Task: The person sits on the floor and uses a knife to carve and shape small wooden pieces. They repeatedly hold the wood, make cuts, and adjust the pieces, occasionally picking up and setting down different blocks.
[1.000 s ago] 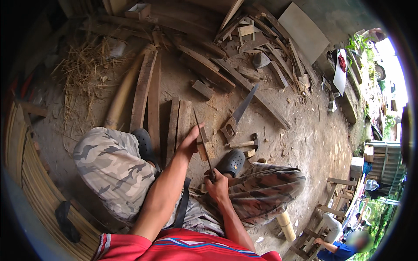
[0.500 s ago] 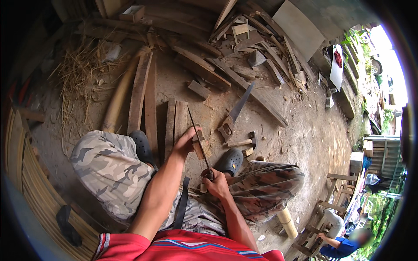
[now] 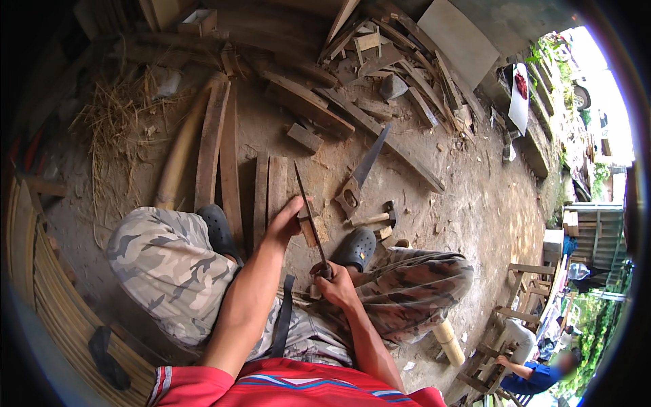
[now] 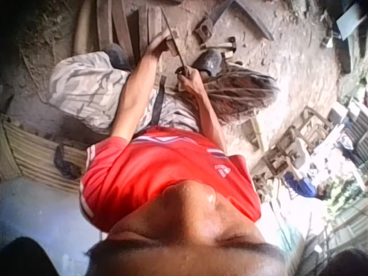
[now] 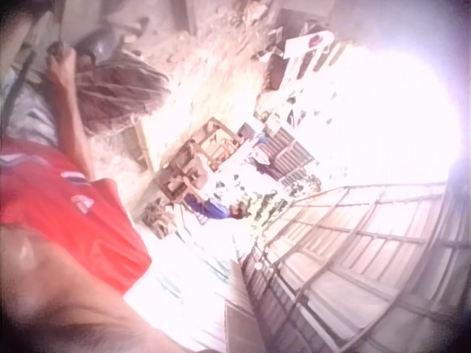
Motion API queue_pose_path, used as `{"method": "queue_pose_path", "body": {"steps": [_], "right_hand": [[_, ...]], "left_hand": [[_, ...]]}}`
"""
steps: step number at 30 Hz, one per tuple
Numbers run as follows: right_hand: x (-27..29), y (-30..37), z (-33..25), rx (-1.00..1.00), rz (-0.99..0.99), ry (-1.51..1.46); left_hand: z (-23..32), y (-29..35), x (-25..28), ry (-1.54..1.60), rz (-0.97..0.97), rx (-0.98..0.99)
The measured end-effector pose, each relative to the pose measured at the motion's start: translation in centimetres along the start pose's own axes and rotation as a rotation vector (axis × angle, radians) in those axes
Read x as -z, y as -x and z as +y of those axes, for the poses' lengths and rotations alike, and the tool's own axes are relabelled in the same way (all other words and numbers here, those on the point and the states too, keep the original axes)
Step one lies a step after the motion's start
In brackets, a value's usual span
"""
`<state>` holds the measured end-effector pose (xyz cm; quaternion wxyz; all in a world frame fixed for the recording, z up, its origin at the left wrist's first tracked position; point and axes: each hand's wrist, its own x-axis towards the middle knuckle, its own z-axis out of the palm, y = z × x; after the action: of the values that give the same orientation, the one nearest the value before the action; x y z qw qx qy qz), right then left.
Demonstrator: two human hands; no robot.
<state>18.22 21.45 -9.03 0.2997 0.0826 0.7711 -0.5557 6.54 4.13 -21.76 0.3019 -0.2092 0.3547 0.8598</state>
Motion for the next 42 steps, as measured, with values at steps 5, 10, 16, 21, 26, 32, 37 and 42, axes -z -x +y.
{"method": "queue_pose_path", "body": {"steps": [5,10,16,21,26,32,37,42], "right_hand": [[-1.4,0.6,-1.7,0.067,0.151,0.216],[-1.2,0.7,-1.2,0.236,0.350,0.272],[-0.9,-0.5,-1.8,0.342,0.440,0.198],[-0.5,-0.7,-1.3,0.467,0.425,0.175],[0.0,-0.4,-1.0,0.608,0.398,0.331],[0.4,-0.1,-1.5,0.663,0.329,0.341],[0.5,0.2,-2.6,0.629,0.241,0.299],[-0.4,0.8,-3.9,0.286,0.334,-0.088]], "left_hand": [[2.5,4.1,-3.5,0.034,0.074,-0.118],[4.1,4.1,-7.0,0.026,-0.027,-0.186],[9.5,0.0,-10.3,0.209,-0.018,0.144],[11.1,2.3,-14.2,0.171,-0.098,0.108],[12.1,3.7,-15.7,0.147,-0.209,0.059],[11.9,3.9,-15.3,0.116,-0.262,0.062],[11.7,3.5,-14.7,0.104,-0.165,0.080],[9.0,0.2,-11.3,0.236,-0.048,0.105]]}}
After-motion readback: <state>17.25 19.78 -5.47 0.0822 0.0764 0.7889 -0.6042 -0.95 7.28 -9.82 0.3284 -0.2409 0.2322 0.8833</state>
